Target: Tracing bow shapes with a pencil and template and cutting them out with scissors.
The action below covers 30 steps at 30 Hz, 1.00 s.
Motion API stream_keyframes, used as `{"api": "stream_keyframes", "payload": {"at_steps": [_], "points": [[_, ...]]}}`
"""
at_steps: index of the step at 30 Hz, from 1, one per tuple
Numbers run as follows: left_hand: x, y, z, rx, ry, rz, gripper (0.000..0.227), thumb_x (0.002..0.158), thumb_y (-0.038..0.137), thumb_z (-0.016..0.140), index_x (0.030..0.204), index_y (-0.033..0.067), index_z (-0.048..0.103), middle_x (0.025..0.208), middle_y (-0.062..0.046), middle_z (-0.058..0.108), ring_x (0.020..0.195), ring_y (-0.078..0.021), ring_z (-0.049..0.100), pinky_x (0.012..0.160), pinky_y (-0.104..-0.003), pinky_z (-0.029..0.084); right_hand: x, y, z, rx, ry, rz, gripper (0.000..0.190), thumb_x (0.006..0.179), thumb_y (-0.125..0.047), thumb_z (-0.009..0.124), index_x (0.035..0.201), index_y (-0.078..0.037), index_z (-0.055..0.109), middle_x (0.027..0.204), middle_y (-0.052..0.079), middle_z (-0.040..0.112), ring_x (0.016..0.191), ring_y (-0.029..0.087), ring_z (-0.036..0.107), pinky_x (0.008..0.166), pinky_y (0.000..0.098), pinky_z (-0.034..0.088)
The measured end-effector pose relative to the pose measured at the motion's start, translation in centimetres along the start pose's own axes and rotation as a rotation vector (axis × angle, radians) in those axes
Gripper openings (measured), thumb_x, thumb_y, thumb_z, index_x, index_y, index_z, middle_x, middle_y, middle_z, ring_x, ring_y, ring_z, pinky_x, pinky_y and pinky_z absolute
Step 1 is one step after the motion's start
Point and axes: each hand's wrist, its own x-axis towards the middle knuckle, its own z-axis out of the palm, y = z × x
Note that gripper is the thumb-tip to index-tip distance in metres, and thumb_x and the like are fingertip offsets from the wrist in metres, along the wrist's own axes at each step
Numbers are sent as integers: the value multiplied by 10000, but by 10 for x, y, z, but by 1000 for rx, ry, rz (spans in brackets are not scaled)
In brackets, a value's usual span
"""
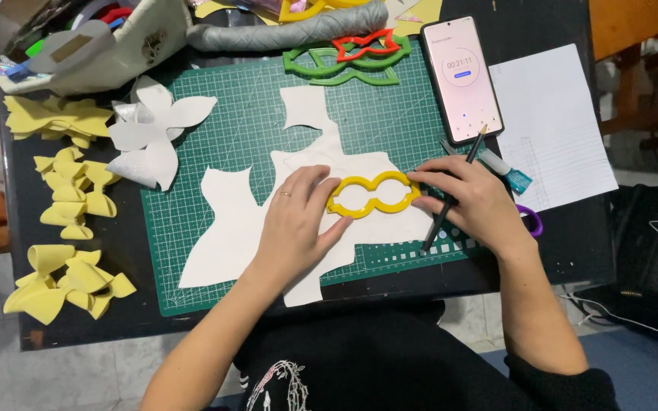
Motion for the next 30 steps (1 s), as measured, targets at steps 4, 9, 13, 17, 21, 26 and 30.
{"api": "stream_keyframes", "payload": {"at_steps": [4,9,13,17,21,26,30], "points": [[1,3,-4,-19,-17,-42,498,937,347,687,1298,18,589,1326,-213,536,1334,-394,478,1084,-502,424,0,-2,3,-10,17,7,271,937,-290,766,1185,-181,755,1185,-8,728,1188,231,670,1014,368,522],[2,5,-7,-32,-38,-70,479,937,321,684,1295,15,596,1325,-218,539,1340,-385,478,1085,-492,424,2,-3,4,-35,19,-2,273,944,-303,762,1188,-184,755,1174,-8,729,1176,233,674,993,366,529],[2,6,-11,-54,-24,-58,478,932,299,690,1290,-3,596,1317,-225,537,1326,-389,489,1080,-486,432,2,-4,3,-56,10,15,269,949,-329,752,1189,-207,756,1174,-24,727,1174,224,671,977,355,530],[1,3,-8,-52,-6,-43,483,929,300,694,1293,-1,593,1317,-224,536,1319,-391,496,1077,-484,438,2,-6,4,-50,6,22,266,955,-340,744,1184,-204,758,1171,-24,729,1168,224,674,969,354,531],[0,1,-6,-55,12,-26,504,930,319,696,1301,-5,589,1318,-225,535,1315,-395,499,1072,-486,442,4,-7,3,-47,6,21,266,957,-341,743,1186,-206,756,1169,-22,730,1167,226,674,963,358,532],[0,3,-9,-55,-5,-31,492,940,320,688,1302,-1,594,1312,-223,535,1315,-397,494,1073,-487,441,4,-7,3,-36,11,18,254,963,-346,737,1177,-212,757,1166,-28,727,1166,221,674,951,351,530],[0,3,-9,-62,-8,-48,490,931,334,702,1288,12,605,1305,-214,540,1315,-381,500,1072,-474,442,5,-7,2,-34,15,8,249,963,-345,737,1172,-211,756,1163,-26,728,1159,222,677,938,352,530]]}}
